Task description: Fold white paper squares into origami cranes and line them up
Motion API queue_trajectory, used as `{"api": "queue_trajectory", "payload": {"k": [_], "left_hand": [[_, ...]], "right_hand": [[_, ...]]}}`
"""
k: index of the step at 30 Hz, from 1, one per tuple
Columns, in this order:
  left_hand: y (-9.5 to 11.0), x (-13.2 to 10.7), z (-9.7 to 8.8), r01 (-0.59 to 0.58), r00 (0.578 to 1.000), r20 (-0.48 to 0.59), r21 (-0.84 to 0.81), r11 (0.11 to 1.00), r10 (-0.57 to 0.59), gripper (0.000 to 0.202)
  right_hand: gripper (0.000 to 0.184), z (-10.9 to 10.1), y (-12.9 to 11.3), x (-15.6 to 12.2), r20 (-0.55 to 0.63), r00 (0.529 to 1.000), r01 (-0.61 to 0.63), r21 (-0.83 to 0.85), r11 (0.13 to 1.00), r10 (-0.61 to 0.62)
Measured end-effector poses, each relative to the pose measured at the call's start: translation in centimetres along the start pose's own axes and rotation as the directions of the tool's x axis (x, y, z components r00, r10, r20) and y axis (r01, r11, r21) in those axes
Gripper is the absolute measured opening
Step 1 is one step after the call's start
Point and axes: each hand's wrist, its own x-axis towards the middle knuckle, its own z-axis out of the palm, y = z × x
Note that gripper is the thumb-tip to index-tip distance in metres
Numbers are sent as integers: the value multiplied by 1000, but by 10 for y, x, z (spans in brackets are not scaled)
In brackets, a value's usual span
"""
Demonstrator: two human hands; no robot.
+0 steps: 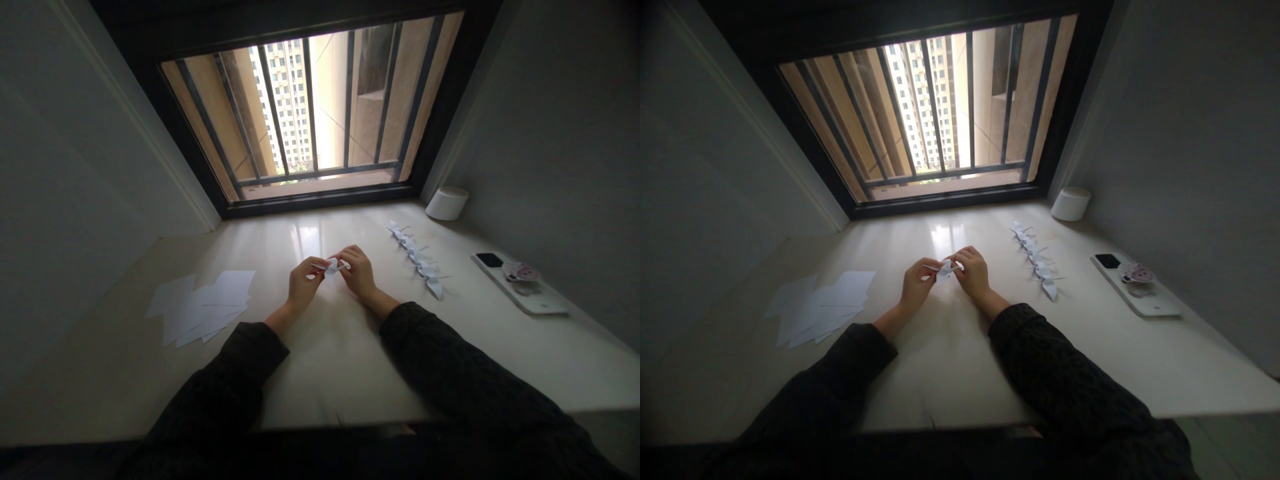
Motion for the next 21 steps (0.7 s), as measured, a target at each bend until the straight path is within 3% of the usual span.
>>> {"api": "queue_trajectory", "payload": {"k": [6, 15, 21], "left_hand": [[1, 0, 0, 19, 1000, -3, -12, 1000, -19, 15], [0, 0, -2, 0, 1000, -23, 37, 999, 0, 12], [3, 0, -3, -16, 998, -60, 116, 993, 23, 14]], "right_hand": [[17, 2, 0, -1, -23, 1000, 10, -88, 996, -12], [19, 3, 1, -1, 57, 998, -17, -122, 992, 25], [25, 5, 3, -2, 134, 987, -88, -5, 996, 88]]}}
